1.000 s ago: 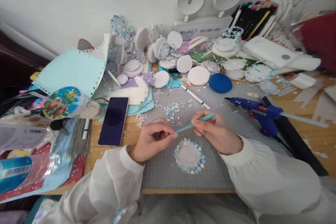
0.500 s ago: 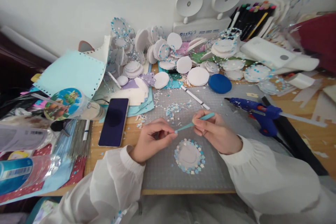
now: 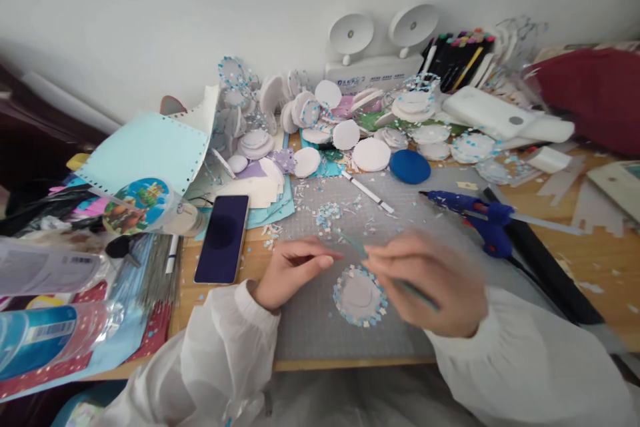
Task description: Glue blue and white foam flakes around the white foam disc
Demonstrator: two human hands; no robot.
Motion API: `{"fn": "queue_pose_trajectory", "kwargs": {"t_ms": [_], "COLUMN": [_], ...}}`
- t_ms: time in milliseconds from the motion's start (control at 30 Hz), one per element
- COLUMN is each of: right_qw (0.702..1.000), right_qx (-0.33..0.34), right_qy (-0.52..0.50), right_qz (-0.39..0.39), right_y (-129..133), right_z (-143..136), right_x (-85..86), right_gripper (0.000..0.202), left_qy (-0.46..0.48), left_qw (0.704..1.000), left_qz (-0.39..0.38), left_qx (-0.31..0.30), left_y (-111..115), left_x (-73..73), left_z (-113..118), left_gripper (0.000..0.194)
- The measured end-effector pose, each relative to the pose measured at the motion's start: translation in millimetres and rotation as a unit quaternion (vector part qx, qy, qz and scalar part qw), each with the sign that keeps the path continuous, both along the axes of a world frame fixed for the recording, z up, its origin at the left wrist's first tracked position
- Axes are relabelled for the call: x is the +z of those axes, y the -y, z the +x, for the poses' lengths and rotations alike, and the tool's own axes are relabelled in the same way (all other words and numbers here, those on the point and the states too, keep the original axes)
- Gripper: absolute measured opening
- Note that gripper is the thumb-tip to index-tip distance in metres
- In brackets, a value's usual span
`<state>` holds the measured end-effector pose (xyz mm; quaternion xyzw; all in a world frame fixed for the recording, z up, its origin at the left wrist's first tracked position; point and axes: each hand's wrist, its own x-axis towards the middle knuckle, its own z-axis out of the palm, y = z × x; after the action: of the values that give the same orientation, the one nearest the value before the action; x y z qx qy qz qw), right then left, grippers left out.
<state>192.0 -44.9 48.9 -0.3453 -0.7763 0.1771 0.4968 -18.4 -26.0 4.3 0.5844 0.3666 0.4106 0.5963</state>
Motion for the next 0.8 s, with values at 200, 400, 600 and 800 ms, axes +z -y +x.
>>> {"fn": "queue_pose_trajectory", "kwargs": {"t_ms": [200, 400, 600, 800], "right_qw": [0.940, 0.936, 0.985, 0.901], "right_qx": [0.062, 0.001, -0.003, -0.426], "right_qy": [0.247, 0.291, 0.172, 0.065], "right_qz": [0.225, 0.199, 0.007, -0.055], "right_y": [13, 17, 34, 49], "right_z": [-23, -41, -7, 69], "right_x": [2.8, -6.8, -3.3, -31.4], "right_gripper": [0.024, 0.021, 0.026, 0.006], "left_qy": [0.088, 0.107, 0.046, 0.055], "left_qw": [0.987, 0.976, 0.987, 0.979], "left_qz": [-0.124, -0.189, -0.150, -0.198], "left_qx": [-0.057, -0.025, -0.017, 0.009], "left_y": [9, 8, 6, 4], "left_x": [-9.9, -3.3, -4.5, 2.3], "left_z": [1, 5, 0, 2], "left_gripper": [0.054, 0.050, 0.035, 0.032]}}
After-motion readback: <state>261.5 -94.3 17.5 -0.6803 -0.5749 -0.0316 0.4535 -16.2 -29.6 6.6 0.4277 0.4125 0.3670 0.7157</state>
